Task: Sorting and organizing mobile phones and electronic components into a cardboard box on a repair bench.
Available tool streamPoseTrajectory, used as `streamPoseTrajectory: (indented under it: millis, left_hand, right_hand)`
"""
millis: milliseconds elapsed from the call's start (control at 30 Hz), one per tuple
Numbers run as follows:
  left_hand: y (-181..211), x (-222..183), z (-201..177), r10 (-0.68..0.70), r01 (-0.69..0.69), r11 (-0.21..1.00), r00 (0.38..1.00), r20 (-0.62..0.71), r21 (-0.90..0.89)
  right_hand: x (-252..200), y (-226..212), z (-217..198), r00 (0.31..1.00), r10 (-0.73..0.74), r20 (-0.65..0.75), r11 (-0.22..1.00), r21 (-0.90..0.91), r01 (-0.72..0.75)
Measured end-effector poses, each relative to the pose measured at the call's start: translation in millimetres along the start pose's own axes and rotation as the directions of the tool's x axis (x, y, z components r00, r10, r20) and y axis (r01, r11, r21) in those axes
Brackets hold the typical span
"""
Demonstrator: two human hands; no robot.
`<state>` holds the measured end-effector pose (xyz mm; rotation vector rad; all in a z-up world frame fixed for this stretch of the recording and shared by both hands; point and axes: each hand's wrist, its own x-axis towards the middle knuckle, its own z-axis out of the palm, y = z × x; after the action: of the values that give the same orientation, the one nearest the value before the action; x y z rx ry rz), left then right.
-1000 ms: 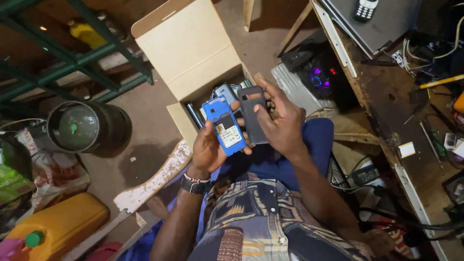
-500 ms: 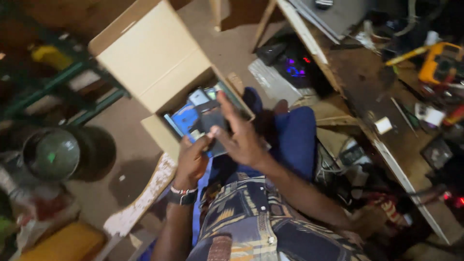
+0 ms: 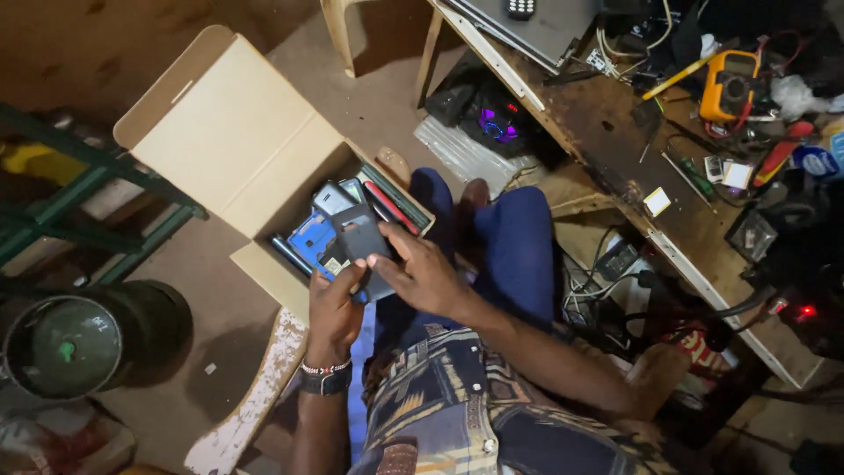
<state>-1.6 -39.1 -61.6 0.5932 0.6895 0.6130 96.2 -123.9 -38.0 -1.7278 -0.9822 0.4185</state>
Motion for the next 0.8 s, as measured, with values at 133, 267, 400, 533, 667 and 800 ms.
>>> streamPoseTrajectory:
  millis: [133,267,400,533,667,800]
  left_hand:
    - [18.9,-5.0,20.2,0.004,-0.005,0.999,1.0,0.023,0.036]
    - [12.6,-0.4,8.8,0.02,-0.022,0.999,0.999,0.05,0.04]
    - [14.2,-6.9,11.7,0.032,-0.033,0.999,0.998,0.056,0.01]
    - [28.0,-17.3,28.8,0.04,-0.04,0.999,0.997,0.064,0.003]
    - [25.8,-18.9,26.8,0.039,-0.039,0.999,0.998,0.05,0.003]
    - [24.8,-19.3,26.9,0.037,-0.037,0.999,0.998,0.042,0.005]
  right_hand:
    - [1.1,-8.1,-0.7,1.0,-0.007,-0.018,1.0,-0.023,0.006]
    - [-2.0,-2.3,0.0,1.0,-0.007,-0.02,1.0,0.001,0.007]
    - [4.9,-25.7,-1.8,0.999,-0.033,0.007,0.999,0.027,0.032]
    - [0.4,-19.0,0.2,0.998,-0.055,0.003,0.998,0.008,0.055]
    - [1.9,-24.3,0.6,0.999,-0.052,0.015,0.998,0.026,0.051]
    - [-0.8,-13.2,-0.7,0.999,-0.041,0.025,0.999,0.026,0.04]
